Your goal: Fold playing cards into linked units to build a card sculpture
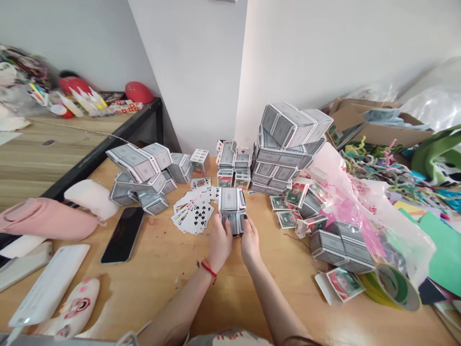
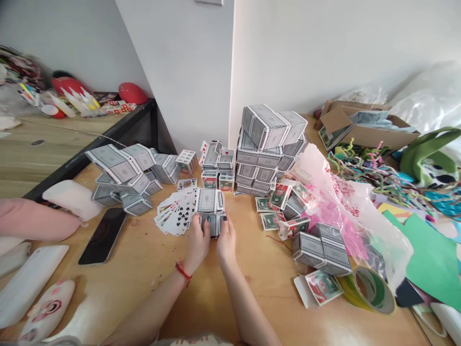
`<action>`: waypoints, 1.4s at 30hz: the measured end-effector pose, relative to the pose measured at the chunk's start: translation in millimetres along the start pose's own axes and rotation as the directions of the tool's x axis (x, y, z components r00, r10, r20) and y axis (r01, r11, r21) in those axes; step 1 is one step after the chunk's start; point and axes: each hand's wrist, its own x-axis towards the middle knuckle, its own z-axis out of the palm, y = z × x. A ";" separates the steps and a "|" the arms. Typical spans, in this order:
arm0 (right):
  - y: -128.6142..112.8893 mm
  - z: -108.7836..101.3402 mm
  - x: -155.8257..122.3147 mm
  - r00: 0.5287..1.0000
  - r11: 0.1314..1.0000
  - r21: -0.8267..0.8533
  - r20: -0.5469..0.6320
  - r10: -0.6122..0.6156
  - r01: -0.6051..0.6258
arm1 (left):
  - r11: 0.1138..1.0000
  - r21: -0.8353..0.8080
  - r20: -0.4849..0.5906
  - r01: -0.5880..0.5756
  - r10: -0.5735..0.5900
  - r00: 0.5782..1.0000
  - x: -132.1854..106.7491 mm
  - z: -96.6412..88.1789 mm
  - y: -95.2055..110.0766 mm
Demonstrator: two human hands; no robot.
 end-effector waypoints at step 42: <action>-6.6 -29.3 -3.3 0.941 0.989 -0.029 0.313 -0.131 0.147 | 0.994 -0.106 0.134 -0.008 0.022 0.991 5.7 -4.8 5.2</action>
